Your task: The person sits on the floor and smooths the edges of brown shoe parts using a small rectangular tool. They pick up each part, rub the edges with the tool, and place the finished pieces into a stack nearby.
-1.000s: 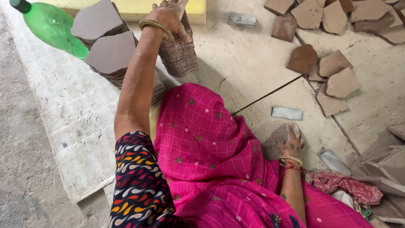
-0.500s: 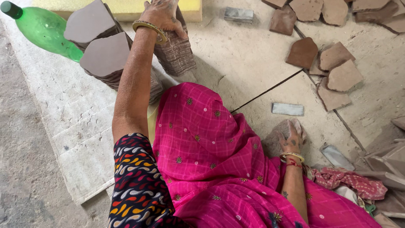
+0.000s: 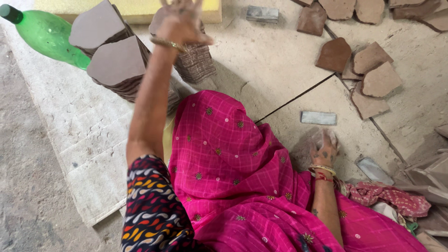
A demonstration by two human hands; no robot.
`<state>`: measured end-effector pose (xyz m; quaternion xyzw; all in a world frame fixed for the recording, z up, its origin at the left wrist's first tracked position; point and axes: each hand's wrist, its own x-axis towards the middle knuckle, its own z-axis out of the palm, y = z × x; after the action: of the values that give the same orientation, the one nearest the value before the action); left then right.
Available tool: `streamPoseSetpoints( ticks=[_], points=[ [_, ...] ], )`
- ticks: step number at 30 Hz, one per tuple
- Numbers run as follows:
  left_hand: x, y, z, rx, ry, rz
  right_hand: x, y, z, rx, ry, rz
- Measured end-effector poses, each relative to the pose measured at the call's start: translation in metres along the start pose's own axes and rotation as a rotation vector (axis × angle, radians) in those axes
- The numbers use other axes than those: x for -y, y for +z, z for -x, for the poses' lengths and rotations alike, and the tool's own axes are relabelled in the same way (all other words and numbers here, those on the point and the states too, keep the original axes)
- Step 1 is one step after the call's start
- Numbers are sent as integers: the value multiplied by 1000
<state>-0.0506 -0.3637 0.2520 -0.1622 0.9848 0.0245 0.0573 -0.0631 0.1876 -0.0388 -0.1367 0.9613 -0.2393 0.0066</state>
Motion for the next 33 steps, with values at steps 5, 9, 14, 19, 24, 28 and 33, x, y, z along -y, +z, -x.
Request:
streamPoseSetpoints(
  ticks=[5,9,14,19,24,28,33],
  points=[
    [-117,100,54,259,223,292,19,-7,-14,-47,-221,4],
    [-207,215,91,488,698,590,30,-8,-36,-60,-409,-1],
    [-240,278,110,249,680,313,38,-12,-53,1,-233,286],
    [-223,266,97,291,565,574,58,-22,-59,105,-146,277],
    [-226,272,75,366,374,975,52,-44,-24,52,-159,288],
    [-266,280,17,382,269,1275,24,-42,7,45,121,66],
    [-335,234,-72,-149,168,336,6,-9,7,-21,201,-43]
  ],
)
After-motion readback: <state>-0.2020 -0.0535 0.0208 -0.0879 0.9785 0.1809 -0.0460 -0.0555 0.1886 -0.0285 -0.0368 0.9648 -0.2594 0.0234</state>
